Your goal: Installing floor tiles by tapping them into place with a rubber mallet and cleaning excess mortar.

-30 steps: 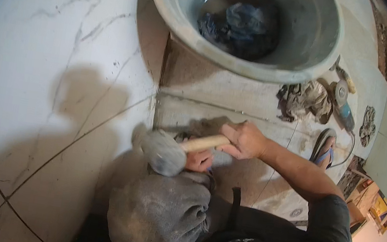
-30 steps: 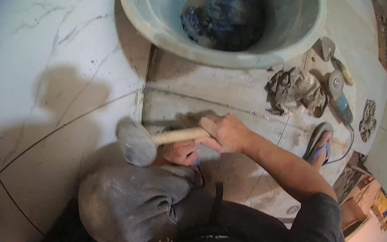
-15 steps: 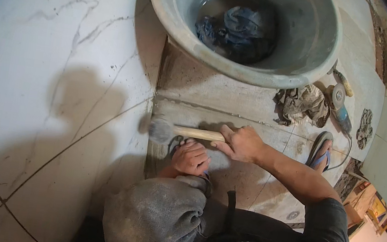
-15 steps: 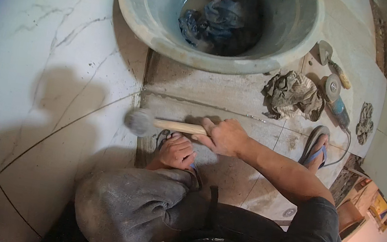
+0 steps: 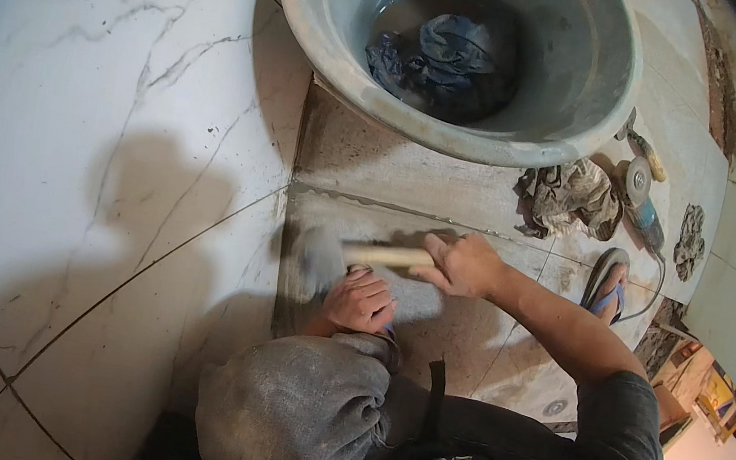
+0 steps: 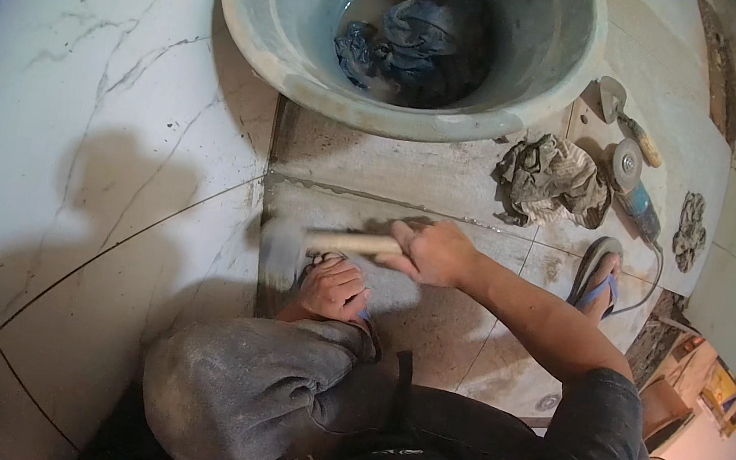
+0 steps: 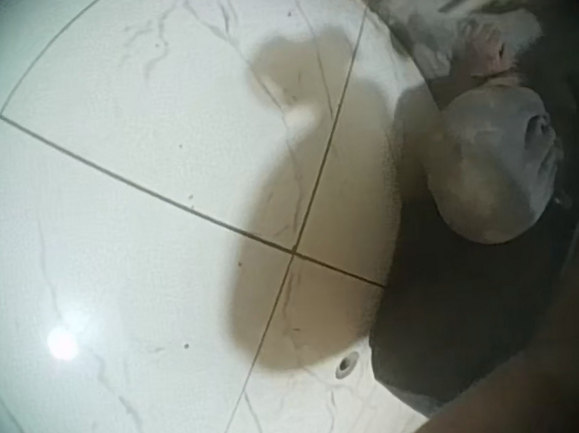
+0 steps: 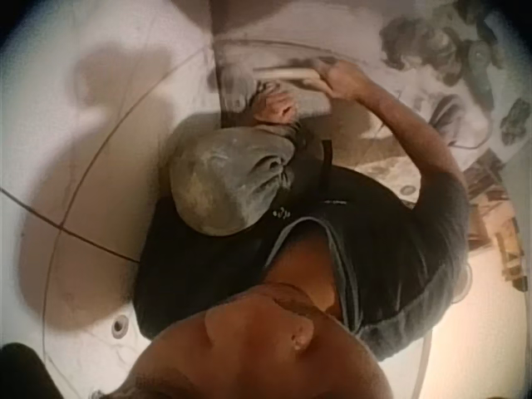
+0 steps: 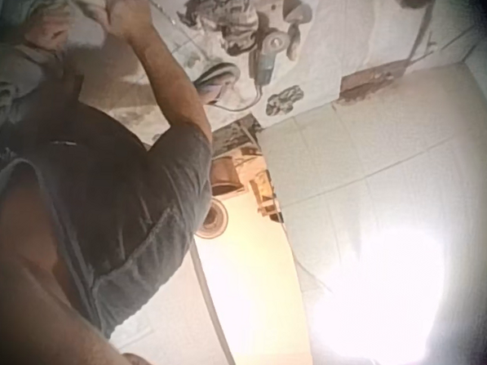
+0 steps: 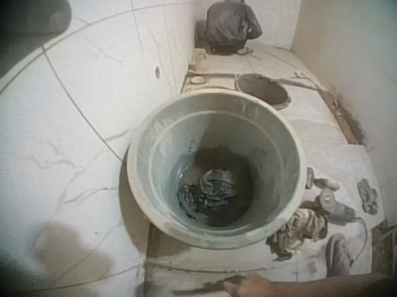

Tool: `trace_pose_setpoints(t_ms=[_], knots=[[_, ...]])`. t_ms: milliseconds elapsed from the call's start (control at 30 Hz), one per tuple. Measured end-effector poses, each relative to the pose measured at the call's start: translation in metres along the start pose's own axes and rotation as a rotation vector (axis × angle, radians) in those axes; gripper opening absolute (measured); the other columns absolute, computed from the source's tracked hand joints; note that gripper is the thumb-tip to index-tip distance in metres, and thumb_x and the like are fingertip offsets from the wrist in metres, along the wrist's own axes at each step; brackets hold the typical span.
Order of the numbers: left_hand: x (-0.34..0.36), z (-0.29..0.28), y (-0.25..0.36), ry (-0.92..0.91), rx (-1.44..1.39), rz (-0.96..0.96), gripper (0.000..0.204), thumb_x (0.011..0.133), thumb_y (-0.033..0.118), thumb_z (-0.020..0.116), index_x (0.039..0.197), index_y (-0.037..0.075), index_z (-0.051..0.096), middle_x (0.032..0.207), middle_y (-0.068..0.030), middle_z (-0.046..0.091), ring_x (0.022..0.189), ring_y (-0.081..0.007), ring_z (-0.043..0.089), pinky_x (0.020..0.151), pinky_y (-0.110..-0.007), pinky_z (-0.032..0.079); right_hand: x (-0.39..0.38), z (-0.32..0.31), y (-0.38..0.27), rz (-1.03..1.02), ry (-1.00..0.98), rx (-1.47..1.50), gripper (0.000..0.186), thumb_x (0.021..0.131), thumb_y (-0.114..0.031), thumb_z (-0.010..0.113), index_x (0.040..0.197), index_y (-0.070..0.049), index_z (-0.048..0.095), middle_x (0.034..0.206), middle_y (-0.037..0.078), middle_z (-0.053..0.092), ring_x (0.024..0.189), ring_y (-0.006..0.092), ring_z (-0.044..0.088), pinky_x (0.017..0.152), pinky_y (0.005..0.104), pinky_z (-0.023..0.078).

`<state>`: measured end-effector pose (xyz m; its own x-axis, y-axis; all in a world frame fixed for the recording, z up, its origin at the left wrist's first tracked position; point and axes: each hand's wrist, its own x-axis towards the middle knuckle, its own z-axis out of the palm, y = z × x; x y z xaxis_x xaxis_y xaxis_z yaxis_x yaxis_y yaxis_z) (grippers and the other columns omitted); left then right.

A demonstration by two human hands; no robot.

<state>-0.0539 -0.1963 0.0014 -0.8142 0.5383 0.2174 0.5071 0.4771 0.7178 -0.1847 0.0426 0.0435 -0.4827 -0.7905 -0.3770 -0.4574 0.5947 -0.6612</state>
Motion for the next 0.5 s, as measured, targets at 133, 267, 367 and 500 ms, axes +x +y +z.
trace_pose_setpoints(t_ms=[133,267,367,500], knots=[[0.001,0.0,-0.002,0.025,-0.046,-0.042,0.014,0.078,0.016,0.072,0.075,0.005,0.064,0.078,-0.0095,0.064,0.073,-0.0278,0.063,0.069,-0.04,0.051,0.002,-0.02,-0.03,0.031,-0.093,-0.045,0.052,0.099,-0.053,0.051,0.111,-0.003,0.056,0.085,0.02,0.068,0.068,0.041,0.067,0.062,0.0504,0.054],[0.003,-0.003,0.005,-0.022,-0.029,-0.159,0.013,0.078,0.015,0.072,0.074,0.005,0.063,0.076,-0.0088,0.063,0.074,-0.0262,0.063,0.069,-0.038,0.049,0.007,0.001,-0.014,-0.248,0.189,0.096,0.051,0.098,-0.052,0.053,0.103,-0.001,0.057,0.061,0.018,0.061,0.057,0.0406,0.063,0.056,0.0478,0.051],[0.004,-0.003,-0.002,0.002,-0.035,-0.036,0.013,0.078,0.014,0.072,0.074,0.005,0.063,0.077,-0.0086,0.063,0.076,-0.0249,0.063,0.07,-0.038,0.048,0.007,0.004,-0.006,0.053,0.081,-0.057,0.046,0.096,-0.05,0.058,0.093,-0.004,0.052,0.066,0.017,0.061,0.056,0.0389,0.061,0.052,0.0462,0.049],[-0.006,-0.003,0.003,-0.079,-0.007,-0.113,0.014,0.078,0.014,0.072,0.072,0.006,0.061,0.078,-0.0085,0.063,0.076,-0.0255,0.061,0.071,-0.038,0.047,-0.001,-0.006,-0.033,-0.078,0.096,-0.034,0.048,0.097,-0.051,0.055,0.099,-0.002,0.055,0.068,0.018,0.065,0.059,0.0384,0.065,0.053,0.0459,0.051]])
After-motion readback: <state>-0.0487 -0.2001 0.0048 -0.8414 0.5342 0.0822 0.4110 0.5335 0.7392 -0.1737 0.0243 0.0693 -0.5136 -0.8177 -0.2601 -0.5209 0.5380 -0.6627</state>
